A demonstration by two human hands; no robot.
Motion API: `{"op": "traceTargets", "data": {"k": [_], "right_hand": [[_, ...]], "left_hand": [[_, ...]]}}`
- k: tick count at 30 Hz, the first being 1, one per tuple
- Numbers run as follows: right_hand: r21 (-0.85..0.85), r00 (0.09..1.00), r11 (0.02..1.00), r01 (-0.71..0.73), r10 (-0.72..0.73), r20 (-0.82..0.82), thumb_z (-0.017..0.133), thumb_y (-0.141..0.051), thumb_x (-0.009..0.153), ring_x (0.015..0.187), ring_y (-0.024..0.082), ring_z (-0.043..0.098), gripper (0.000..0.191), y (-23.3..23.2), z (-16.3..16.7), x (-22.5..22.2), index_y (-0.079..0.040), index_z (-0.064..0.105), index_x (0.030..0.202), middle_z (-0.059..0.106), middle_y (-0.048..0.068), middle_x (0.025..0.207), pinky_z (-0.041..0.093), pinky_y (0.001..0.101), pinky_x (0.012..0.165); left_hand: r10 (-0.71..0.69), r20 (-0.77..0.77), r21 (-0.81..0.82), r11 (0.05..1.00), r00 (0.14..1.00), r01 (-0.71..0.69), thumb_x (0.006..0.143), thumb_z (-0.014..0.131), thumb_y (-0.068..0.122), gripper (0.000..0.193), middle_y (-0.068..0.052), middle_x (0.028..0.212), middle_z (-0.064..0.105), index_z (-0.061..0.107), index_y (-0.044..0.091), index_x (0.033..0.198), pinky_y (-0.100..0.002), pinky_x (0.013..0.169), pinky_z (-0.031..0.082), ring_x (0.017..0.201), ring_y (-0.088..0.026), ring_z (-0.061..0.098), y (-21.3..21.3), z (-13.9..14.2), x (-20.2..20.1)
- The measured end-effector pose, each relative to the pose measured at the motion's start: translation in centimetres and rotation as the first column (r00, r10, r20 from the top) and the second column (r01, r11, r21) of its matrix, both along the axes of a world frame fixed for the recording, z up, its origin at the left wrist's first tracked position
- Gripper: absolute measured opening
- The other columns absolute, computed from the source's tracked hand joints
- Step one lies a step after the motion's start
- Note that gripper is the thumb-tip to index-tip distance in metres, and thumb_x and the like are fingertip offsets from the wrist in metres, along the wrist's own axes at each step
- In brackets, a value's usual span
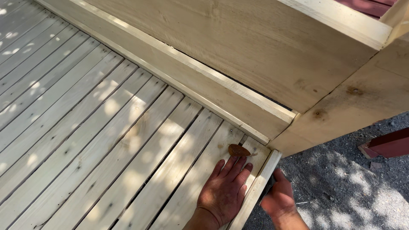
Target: The person sands the slatted seat and frame of an unfinished wooden bench with a sheet of sandpaper, rubbing along the slats and edges by hand. They reposition around the bench, sand the side rails and corners, and refold the sandpaper before continuing to sand the seat slats.
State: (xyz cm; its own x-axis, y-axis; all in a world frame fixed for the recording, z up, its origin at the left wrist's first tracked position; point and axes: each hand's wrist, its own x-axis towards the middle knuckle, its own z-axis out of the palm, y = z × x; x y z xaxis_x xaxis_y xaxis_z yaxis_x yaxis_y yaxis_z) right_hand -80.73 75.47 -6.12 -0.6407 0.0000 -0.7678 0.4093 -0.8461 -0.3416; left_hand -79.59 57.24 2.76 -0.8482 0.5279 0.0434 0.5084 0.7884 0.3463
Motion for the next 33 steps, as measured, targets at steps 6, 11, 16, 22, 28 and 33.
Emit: {"op": "traceTargets", "data": {"k": [6,11,16,22,28,33], "right_hand": [[-0.1,0.997,0.995,-0.032,0.024,-0.076,0.026,-0.044,0.11,0.13,0.03,0.056,0.058,1.4,-3.1,0.4,-0.005,0.047,0.148,0.057,0.016,0.145,0.042,0.0471,0.114],[-0.14,0.991,0.986,-0.09,0.075,-0.11,0.025,-0.042,0.109,0.131,0.031,0.056,0.059,2.4,-4.0,0.5,-0.002,0.046,0.148,0.057,0.016,0.146,0.039,0.049,0.114],[-0.214,0.988,0.973,-0.088,0.057,-0.145,0.028,-0.038,0.111,0.134,0.03,0.055,0.055,2.8,-4.2,-1.8,-0.002,0.044,0.15,0.053,0.018,0.15,0.038,0.0486,0.119],[-0.042,0.993,0.993,-0.112,0.111,-0.035,0.024,-0.044,0.109,0.137,0.032,0.053,0.062,4.0,-4.7,-0.6,-0.003,0.043,0.152,0.055,0.016,0.152,0.036,0.0532,0.119],[-0.058,0.99,0.994,-0.092,0.085,-0.116,0.022,-0.046,0.109,0.142,0.034,0.049,0.063,3.2,-6.9,-4.3,-0.005,0.041,0.153,0.049,0.017,0.157,0.035,0.0547,0.117],[0.097,0.955,0.991,-0.089,0.113,-0.275,0.031,-0.041,0.108,0.139,0.03,0.051,0.057,0.7,-6.3,-2.9,-0.009,0.044,0.153,0.052,0.013,0.153,0.041,0.0493,0.117]], "left_hand": [[0.009,-0.069,0.0,1.0,0.998,-0.009,0.089,0.06,0.023,0.058,-0.014,0.157,0.041,0.049,0.008,0.144,-0.049,0.119,0.023,0.147,-0.03,0.032,0.0,0.1,0.0],[0.04,-0.06,0.041,0.998,0.997,-0.038,0.092,0.057,0.022,0.053,-0.015,0.158,0.042,0.05,0.009,0.143,-0.05,0.119,0.024,0.148,-0.029,0.035,-0.1,0.0,0.2],[0.047,-0.134,0.096,0.995,0.99,-0.034,0.095,0.056,0.02,0.049,-0.016,0.157,0.045,0.052,0.008,0.142,-0.051,0.119,0.026,0.148,-0.03,0.037,0.0,-0.2,0.5],[0.056,-0.159,0.134,0.99,0.986,-0.035,0.095,0.055,0.02,0.047,-0.014,0.152,0.051,0.054,0.006,0.139,-0.051,0.119,0.029,0.146,-0.03,0.042,0.4,-0.5,0.7],[0.033,-0.17,0.105,0.994,0.985,-0.015,0.097,0.056,0.021,0.046,-0.016,0.15,0.051,0.053,0.005,0.14,-0.051,0.118,0.029,0.143,-0.033,0.042,0.4,-0.8,0.4],[0.058,-0.176,0.105,0.994,0.983,-0.04,0.098,0.05,0.022,0.046,-0.01,0.151,0.051,0.053,0.009,0.142,-0.051,0.121,0.026,0.146,-0.028,0.04,0.5,-1.1,0.6]]}}
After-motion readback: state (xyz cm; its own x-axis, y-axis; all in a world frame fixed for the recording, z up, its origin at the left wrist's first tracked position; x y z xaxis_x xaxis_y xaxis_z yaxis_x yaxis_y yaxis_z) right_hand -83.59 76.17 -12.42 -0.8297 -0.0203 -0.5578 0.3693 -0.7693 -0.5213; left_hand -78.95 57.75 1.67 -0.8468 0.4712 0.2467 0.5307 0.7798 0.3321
